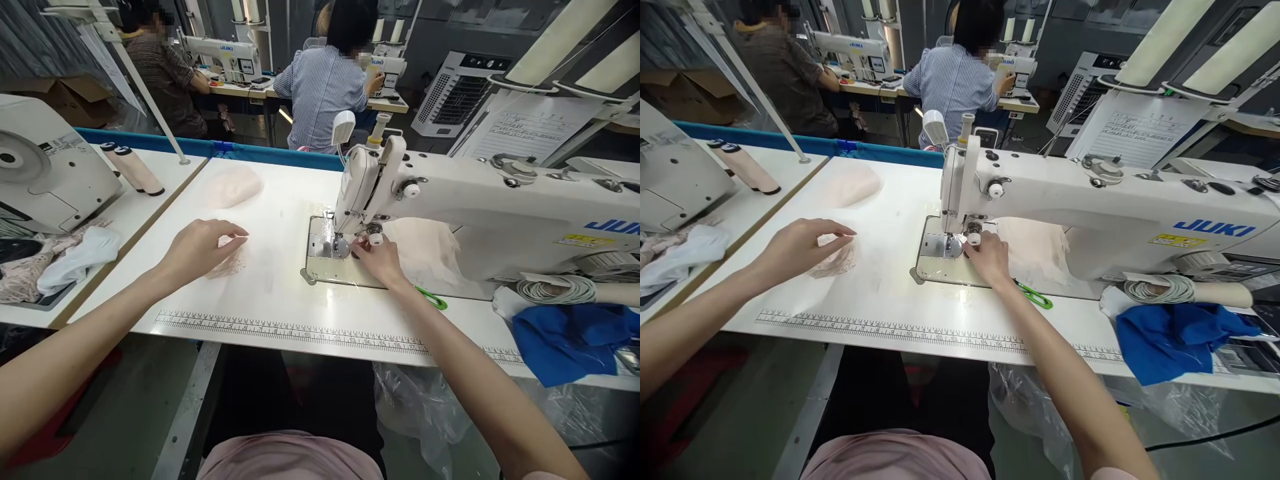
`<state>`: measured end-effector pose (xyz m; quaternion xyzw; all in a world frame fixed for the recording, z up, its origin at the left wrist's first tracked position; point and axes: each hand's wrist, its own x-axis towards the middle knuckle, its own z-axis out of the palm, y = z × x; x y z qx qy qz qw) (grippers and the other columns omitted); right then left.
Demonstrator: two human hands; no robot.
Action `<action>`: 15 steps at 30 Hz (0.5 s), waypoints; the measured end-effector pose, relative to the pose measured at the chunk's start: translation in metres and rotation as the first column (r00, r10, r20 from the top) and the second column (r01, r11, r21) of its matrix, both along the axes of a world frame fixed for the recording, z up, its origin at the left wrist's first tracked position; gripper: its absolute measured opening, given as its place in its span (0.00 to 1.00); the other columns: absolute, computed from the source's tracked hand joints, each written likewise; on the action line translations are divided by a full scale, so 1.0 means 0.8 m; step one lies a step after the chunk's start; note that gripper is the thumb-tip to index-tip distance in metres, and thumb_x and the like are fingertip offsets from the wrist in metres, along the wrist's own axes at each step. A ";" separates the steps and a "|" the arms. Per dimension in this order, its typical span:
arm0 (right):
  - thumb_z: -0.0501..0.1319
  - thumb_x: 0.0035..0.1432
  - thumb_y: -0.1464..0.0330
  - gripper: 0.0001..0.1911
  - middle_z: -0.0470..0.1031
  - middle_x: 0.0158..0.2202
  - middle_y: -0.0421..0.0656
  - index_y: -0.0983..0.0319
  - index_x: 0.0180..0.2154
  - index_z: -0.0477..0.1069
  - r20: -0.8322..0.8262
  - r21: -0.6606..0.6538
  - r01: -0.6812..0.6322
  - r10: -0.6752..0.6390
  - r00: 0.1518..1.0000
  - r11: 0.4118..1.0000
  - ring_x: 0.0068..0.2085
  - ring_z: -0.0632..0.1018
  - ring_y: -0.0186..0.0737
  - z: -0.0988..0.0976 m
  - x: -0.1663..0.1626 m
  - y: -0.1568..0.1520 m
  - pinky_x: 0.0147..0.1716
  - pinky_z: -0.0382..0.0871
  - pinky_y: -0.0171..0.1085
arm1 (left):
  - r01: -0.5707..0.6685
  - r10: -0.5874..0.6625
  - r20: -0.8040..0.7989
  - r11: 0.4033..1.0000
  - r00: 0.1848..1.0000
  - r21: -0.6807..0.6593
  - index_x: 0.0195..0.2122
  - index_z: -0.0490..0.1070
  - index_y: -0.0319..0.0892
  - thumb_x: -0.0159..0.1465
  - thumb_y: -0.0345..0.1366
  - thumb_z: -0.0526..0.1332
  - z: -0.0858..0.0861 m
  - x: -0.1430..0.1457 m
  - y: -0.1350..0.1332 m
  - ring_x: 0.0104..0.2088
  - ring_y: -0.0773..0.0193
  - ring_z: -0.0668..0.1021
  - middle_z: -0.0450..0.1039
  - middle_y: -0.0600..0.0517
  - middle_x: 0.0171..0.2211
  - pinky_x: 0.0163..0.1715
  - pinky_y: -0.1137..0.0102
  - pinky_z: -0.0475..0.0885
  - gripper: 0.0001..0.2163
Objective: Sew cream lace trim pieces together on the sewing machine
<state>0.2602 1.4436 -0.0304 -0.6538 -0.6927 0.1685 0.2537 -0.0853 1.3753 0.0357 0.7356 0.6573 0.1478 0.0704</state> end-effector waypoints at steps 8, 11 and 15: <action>0.60 0.54 0.59 0.11 0.75 0.31 0.41 0.59 0.30 0.73 -0.107 -0.052 -0.104 0.098 0.989 0.993 0.33 0.73 0.42 0.000 0.005 -0.004 0.37 0.65 0.40 | -0.133 0.133 -0.025 0.991 0.991 -0.002 0.44 0.77 0.52 0.64 0.52 0.54 0.005 -0.031 -0.010 0.27 0.62 0.74 0.79 0.56 0.43 0.30 0.66 0.66 0.17; 0.62 0.52 0.61 0.08 0.77 0.32 0.40 0.58 0.29 0.76 -0.146 -0.069 -0.183 0.172 0.974 0.981 0.33 0.74 0.40 0.002 -0.001 -0.016 0.37 0.66 0.39 | -0.084 0.084 0.003 0.996 0.996 0.042 0.43 0.78 0.49 0.64 0.51 0.54 0.006 -0.023 -0.018 0.28 0.60 0.75 0.79 0.54 0.42 0.31 0.65 0.67 0.18; 0.64 0.52 0.63 0.07 0.78 0.30 0.39 0.57 0.29 0.78 -0.164 -0.036 -0.206 0.197 0.966 0.978 0.33 0.74 0.40 0.000 -0.014 -0.021 0.40 0.67 0.39 | 0.218 -0.218 0.048 0.976 0.975 0.017 0.45 0.77 0.47 0.67 0.46 0.52 -0.009 0.039 -0.016 0.36 0.57 0.77 0.78 0.50 0.36 0.35 0.64 0.69 0.17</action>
